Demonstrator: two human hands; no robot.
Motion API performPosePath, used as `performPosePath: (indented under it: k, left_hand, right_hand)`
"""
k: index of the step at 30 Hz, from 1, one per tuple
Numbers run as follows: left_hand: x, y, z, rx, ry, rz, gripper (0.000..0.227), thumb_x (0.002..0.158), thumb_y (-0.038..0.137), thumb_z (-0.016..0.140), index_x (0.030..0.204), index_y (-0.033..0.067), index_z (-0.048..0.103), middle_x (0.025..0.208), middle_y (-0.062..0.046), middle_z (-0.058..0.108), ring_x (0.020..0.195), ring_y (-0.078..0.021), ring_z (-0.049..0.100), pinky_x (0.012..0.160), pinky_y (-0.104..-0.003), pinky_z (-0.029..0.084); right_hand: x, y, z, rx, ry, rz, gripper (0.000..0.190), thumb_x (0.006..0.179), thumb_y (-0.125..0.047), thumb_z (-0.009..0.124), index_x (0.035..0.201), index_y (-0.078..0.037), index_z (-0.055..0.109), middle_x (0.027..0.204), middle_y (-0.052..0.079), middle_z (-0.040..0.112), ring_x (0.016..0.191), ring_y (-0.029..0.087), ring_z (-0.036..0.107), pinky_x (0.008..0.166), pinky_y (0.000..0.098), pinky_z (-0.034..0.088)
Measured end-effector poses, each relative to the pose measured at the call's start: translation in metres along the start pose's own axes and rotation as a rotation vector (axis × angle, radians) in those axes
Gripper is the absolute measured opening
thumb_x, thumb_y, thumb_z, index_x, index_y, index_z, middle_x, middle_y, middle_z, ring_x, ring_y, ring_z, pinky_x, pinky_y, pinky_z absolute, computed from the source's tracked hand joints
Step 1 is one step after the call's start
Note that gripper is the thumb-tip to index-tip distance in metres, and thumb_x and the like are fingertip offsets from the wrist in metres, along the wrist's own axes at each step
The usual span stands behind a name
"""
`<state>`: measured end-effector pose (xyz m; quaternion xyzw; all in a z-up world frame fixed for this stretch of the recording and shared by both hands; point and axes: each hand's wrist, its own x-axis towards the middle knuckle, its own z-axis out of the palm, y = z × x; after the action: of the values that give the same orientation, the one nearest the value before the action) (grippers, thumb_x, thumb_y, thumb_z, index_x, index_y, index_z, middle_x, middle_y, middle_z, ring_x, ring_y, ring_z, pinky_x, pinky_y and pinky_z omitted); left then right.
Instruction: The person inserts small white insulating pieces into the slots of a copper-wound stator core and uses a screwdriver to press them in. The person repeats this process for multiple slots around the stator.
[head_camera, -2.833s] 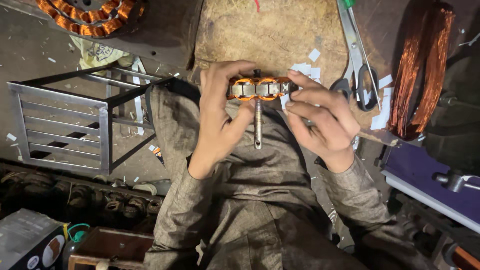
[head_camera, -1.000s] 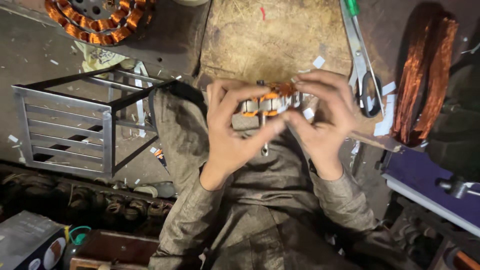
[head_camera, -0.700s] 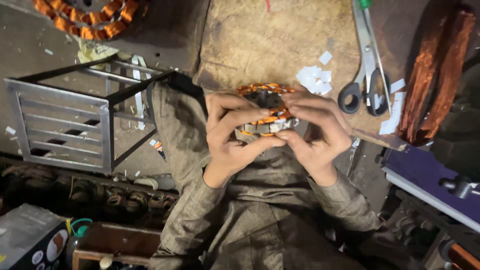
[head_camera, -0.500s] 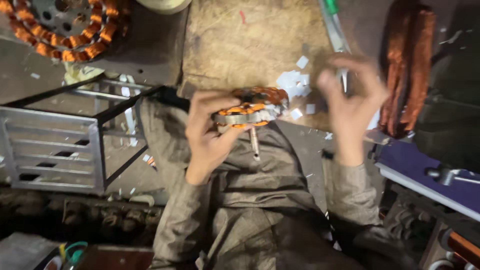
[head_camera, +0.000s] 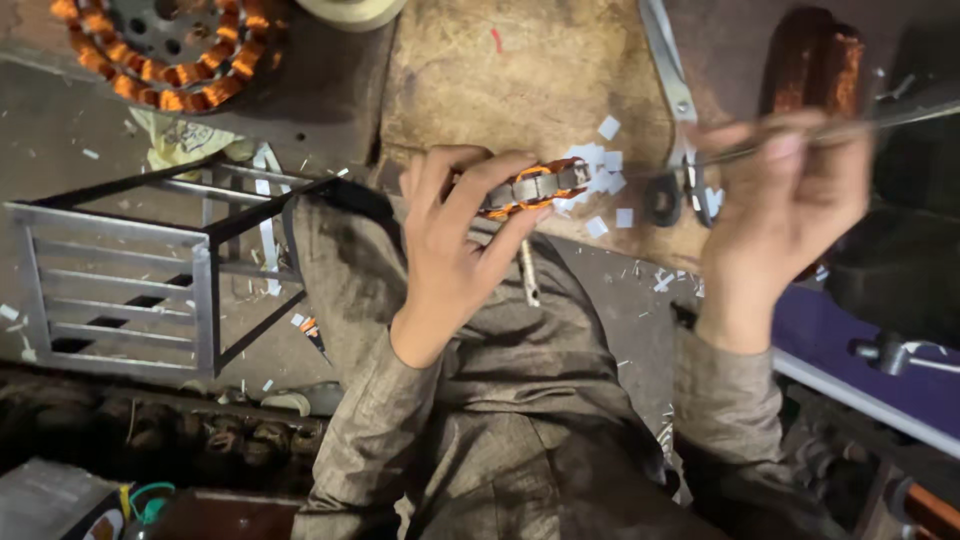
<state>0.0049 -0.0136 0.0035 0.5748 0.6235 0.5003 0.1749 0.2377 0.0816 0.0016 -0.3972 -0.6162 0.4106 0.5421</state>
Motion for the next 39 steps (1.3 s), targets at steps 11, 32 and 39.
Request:
performPosePath:
  k: [11, 32, 39]
  left_hand:
    - [0.002, -0.008, -0.004, -0.013, -0.055, 0.032, 0.04, 0.089, 0.021, 0.088, 0.125, 0.0146, 0.071, 0.113, -0.005, 0.061, 0.104, -0.0241, 0.057, 0.093, -0.035, 0.041]
    - [0.005, -0.007, -0.007, -0.007, -0.113, -0.001, 0.038, 0.092, 0.026, 0.087, 0.124, 0.0128, 0.071, 0.11, -0.008, 0.06, 0.106, -0.0263, 0.057, 0.095, -0.037, 0.044]
    - [0.005, 0.001, 0.0, 0.028, -0.122, -0.032, 0.034, 0.095, 0.025, 0.083, 0.123, 0.0102, 0.07, 0.112, -0.009, 0.058, 0.11, -0.0279, 0.056, 0.097, -0.038, 0.045]
  right_hand:
    - [0.001, -0.028, 0.02, 0.022, -0.186, -0.212, 0.033, 0.119, -0.026, 0.059, 0.127, 0.003, 0.046, 0.087, 0.023, 0.068, 0.079, 0.031, 0.077, 0.079, 0.0458, 0.066]
    - [0.051, -0.065, 0.037, -0.614, -0.636, -0.686, 0.023, 0.093, -0.023, 0.078, 0.093, 0.0, 0.073, 0.082, 0.011, 0.069, 0.078, 0.025, 0.064, 0.064, 0.0356, 0.052]
    - [0.059, -0.087, 0.059, -0.676, -0.844, -0.852, 0.025, 0.086, -0.023, 0.083, 0.079, -0.002, 0.072, 0.068, 0.006, 0.062, 0.064, 0.02, 0.059, 0.054, 0.0325, 0.05]
